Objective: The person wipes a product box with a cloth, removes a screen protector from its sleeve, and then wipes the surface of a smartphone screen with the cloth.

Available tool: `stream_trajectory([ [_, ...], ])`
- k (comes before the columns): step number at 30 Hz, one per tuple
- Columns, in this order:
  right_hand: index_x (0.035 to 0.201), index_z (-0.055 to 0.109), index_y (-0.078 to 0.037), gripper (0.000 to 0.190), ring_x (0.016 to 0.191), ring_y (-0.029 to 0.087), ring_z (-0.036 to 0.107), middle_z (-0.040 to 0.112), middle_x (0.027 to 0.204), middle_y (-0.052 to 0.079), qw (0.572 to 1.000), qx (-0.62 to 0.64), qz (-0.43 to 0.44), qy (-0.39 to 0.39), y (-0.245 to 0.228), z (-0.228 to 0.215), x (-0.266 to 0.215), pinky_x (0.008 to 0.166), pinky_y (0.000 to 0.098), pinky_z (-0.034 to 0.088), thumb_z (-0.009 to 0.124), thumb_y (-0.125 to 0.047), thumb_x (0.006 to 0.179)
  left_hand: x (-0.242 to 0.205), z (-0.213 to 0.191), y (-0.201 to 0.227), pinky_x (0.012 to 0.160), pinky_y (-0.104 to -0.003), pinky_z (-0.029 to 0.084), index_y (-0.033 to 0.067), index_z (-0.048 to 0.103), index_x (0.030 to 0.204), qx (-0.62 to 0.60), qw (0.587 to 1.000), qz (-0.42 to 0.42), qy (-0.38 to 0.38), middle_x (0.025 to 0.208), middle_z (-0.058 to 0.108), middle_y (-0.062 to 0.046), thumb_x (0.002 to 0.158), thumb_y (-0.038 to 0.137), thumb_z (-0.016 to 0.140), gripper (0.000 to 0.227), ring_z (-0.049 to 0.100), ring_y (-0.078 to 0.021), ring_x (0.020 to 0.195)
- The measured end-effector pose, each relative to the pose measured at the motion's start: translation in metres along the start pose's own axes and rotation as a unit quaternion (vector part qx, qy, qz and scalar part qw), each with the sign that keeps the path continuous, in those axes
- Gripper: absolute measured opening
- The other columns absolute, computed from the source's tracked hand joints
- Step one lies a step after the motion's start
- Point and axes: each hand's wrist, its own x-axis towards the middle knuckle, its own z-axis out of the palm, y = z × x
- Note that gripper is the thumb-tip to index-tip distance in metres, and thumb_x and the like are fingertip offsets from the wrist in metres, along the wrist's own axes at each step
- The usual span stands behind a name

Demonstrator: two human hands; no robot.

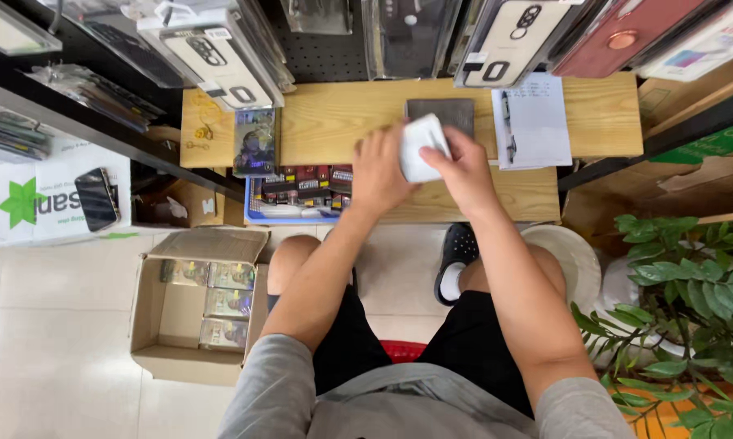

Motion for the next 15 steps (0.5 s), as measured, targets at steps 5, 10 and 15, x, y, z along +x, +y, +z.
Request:
stream_trajectory([
  [5,0.141,0.053,-0.001,0.045,0.094,0.026,0.077,0.072,0.114,0.022,0.994,0.072,0.025,-0.074,-0.026,-0.002,-0.001,0.075,0.0304,0.066,0.066,-0.017,0.1,0.018,-0.021,-0.038,0.108,-0.06,0.048,0.0034,0.034,0.147,-0.297,0.933,-0.182,0.093,0.126,0.055,-0.02,0.065,0.015,0.093,0.102,0.06,-0.0414,0.122],
  [10,0.129,0.06,0.001,0.033,0.086,0.027,0.078,0.074,0.109,0.023,0.994,0.058,0.062,-0.064,-0.015,-0.004,0.0,0.068,0.0301,0.066,0.065,-0.014,0.1,0.015,0.011,-0.07,0.11,-0.063,0.043,0.0036,0.029,0.15,-0.3,0.914,-0.216,0.168,0.132,0.05,-0.023,0.068,0.026,0.095,0.107,0.054,-0.0444,0.129],
  [15,0.124,0.064,-0.001,0.03,0.084,0.024,0.077,0.074,0.107,0.021,0.994,0.035,0.072,-0.079,0.0,-0.008,-0.002,0.067,0.0277,0.065,0.07,-0.015,0.098,0.012,0.028,-0.076,0.122,-0.059,0.034,0.0049,0.024,0.154,-0.294,0.894,-0.262,0.211,0.144,0.045,-0.024,0.067,0.032,0.101,0.119,0.045,-0.0433,0.141],
])
